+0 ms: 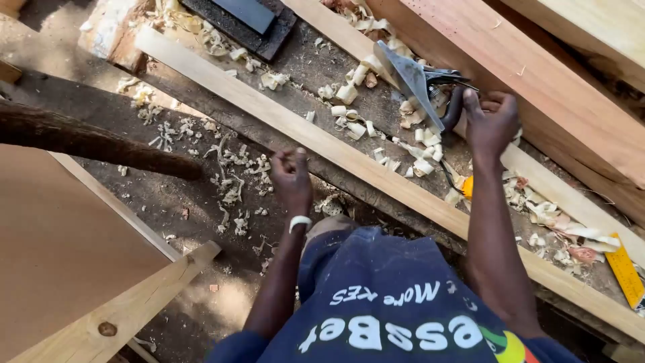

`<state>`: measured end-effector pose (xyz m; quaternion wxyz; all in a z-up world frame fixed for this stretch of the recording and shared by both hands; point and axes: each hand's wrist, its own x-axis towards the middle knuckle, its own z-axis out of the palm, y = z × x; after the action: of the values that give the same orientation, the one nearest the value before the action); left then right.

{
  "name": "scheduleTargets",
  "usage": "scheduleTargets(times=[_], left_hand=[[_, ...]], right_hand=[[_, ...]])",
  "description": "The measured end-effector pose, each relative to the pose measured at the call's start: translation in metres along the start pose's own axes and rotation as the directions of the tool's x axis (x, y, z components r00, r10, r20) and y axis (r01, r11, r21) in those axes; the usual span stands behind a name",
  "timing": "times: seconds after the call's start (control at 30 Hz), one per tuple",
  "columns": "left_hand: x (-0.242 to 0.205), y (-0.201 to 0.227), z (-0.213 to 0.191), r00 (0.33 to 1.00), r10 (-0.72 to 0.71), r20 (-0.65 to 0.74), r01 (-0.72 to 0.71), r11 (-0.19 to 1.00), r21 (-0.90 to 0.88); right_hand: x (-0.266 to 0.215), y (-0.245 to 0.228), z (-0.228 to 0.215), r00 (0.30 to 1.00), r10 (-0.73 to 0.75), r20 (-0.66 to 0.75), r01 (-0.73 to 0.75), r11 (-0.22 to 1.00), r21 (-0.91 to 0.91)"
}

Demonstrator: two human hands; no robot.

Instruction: The person measures a long, thin piece of wood with a tape measure and marks it with a pencil. They then use a try square to draw a perpendicular line across the wood. The person repeats the measuring and marking process on a larger wooden plank.

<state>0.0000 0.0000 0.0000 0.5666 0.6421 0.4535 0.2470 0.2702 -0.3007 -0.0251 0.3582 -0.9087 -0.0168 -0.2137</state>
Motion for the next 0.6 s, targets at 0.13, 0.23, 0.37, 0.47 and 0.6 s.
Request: scheduleTargets(times=[0.13, 0.23, 0.37, 0.47, 0.6], left_hand=[[-0.086, 0.028, 0.032, 0.940, -0.166, 0.299, 0.180, 0.983, -0.020], [-0.133, 0.025, 0.052, 0.838, -0.255, 0.482, 0.325, 0.944, -0.065], [-0.165, 0.008, 0.078, 0.762, -0.326, 0.560, 0.369, 0.929, 0.038], [-0.181, 0.025, 0.092, 0.783, -0.356, 0.510, 0.346, 0.931, 0.118], [-0.207, 0.016, 0.119, 0.843, -0.363, 0.398, 0.378, 0.925, 0.045]], right_hand=[[-0.050, -0.010, -0.082, 0.984, -0.172, -0.054, 0.178, 0.972, 0.155], [-0.115, -0.002, -0.132, 0.974, -0.203, 0.101, 0.181, 0.964, 0.197], [-0.180, 0.023, -0.196, 0.942, -0.269, 0.201, 0.253, 0.962, 0.101], [-0.201, 0.057, -0.228, 0.940, -0.187, 0.285, 0.216, 0.974, -0.073], [-0.211, 0.133, -0.244, 0.966, -0.243, 0.083, 0.255, 0.946, -0.198]])
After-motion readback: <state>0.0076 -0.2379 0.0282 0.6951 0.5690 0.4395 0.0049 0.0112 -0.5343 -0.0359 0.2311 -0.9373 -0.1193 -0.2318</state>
